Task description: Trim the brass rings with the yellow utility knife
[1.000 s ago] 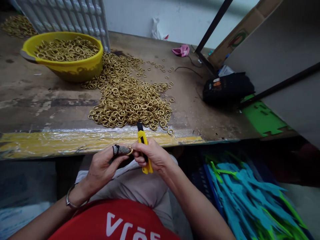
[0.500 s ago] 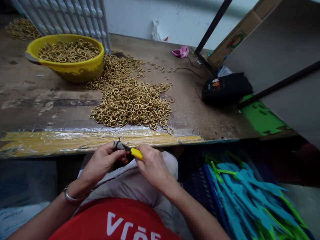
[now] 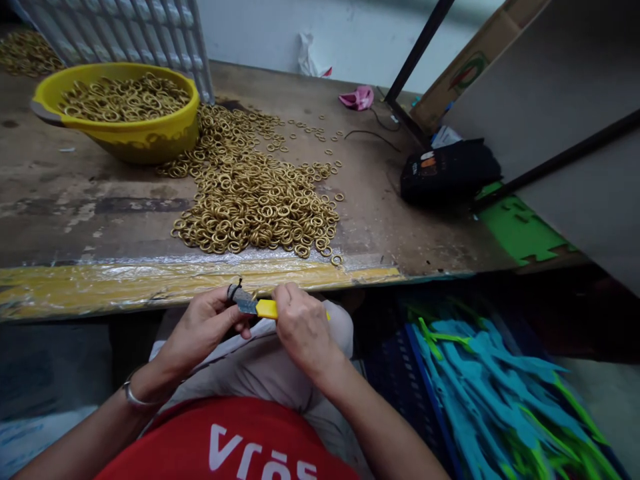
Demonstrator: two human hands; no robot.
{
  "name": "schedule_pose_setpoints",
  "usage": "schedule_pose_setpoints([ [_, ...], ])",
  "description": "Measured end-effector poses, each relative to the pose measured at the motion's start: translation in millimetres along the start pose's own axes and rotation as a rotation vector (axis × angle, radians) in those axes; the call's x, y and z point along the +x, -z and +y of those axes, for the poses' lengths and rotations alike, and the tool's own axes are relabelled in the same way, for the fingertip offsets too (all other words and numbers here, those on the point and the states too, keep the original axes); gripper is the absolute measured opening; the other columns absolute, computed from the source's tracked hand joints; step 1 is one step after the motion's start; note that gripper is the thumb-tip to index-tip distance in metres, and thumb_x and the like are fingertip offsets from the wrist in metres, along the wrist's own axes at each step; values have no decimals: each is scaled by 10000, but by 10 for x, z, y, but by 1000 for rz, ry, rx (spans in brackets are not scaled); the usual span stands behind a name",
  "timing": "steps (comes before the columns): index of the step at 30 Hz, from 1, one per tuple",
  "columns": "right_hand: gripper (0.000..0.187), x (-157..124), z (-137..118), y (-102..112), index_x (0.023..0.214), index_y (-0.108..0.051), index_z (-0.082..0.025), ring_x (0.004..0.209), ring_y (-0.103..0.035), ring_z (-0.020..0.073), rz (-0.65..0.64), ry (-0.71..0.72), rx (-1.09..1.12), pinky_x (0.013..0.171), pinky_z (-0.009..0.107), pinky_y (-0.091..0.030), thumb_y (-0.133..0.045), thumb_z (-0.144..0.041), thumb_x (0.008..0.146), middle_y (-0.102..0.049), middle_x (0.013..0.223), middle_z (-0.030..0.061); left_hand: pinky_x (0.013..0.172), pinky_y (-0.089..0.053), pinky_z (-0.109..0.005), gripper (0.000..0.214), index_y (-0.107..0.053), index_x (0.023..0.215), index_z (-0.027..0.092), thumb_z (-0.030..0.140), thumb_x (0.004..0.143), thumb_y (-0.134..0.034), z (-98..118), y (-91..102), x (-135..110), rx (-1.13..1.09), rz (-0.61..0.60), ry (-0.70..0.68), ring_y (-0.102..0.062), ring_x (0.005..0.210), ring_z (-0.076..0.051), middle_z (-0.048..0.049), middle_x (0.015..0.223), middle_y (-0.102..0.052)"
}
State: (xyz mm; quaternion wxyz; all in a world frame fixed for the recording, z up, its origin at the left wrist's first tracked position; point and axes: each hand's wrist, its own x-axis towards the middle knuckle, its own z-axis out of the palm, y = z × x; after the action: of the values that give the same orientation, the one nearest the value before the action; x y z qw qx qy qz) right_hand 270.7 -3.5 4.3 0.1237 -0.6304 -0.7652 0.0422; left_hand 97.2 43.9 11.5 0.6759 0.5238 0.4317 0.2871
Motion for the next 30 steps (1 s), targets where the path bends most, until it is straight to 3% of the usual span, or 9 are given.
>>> schedule_pose_setpoints([
  [2,186,30,133,-28,886,-575,-183,681,-580,176,-44,-90,-79,602,291,-323,-443,-52,894,-654,808,59,526,-476,-226,103,-613,708,144,215,782,-618,52,2,-9,-11,-2,13,-608,495,-111,21,613,-611],
  [6,107,103,592,-37,898,-590,-159,658,-584,188,-57,-412,-276,573,303,-274,-495,-110,905,-674,822,92,581,-476,-235,137,-621,714,145,251,798,-644,110,76,-51,-5,-69,9,-612,542,-124,4,578,-633],
  [11,235,239,1026,-12,884,-603,-160,748,-601,221,42,-511,-291,598,306,-276,-520,-368,955,-673,911,116,572,-472,-240,232,-647,803,123,353,836,-657,-62,126,34,-106,-80,9,-574,532,-116,-9,581,-629],
  [16,197,340,1188,-14,748,-605,-159,619,-514,181,-46,-584,-181,584,305,-244,-553,-273,900,-627,733,87,509,-508,-251,241,-565,868,155,304,784,-735,-126,127,97,-371,-48,67,-570,514,-109,-30,752,-686],
  [18,233,343,1147,7,656,-559,-174,575,-450,152,3,-562,0,580,295,-251,-542,-253,875,-552,639,35,562,-545,-279,227,-571,932,162,299,809,-705,-118,145,102,-486,-90,104,-617,598,-137,-50,814,-700],
  [20,266,329,1002,54,619,-519,-185,555,-400,126,36,-508,330,569,273,-274,-540,-290,862,-473,590,-11,604,-564,-292,249,-601,976,148,315,815,-691,-122,155,119,-564,-132,153,-650,706,-168,-85,897,-705],
  [24,275,285,523,199,696,-543,-183,568,-376,104,-145,-318,941,551,239,-312,-559,-391,876,-432,608,-38,456,-479,-181,278,-634,860,119,375,800,-725,-155,120,172,-527,-119,195,-595,594,-107,-69,811,-686],
  [27,296,271,253,285,708,-547,-178,616,-408,106,-233,-177,1045,590,241,-338,-555,-401,903,-453,659,-27,357,-349,-128,295,-629,813,123,390,786,-751,-150,92,165,-474,-168,209,-484,439,-49,-19,668,-649],
  [30,283,270,153,316,731,-562,-177,655,-442,114,-220,-81,1031,627,250,-361,-544,-381,926,-487,693,-15,356,-320,-123,314,-662,845,112,403,779,-760,-117,99,105,-491,-264,223,-458,407,-31,-30,665,-661],
])
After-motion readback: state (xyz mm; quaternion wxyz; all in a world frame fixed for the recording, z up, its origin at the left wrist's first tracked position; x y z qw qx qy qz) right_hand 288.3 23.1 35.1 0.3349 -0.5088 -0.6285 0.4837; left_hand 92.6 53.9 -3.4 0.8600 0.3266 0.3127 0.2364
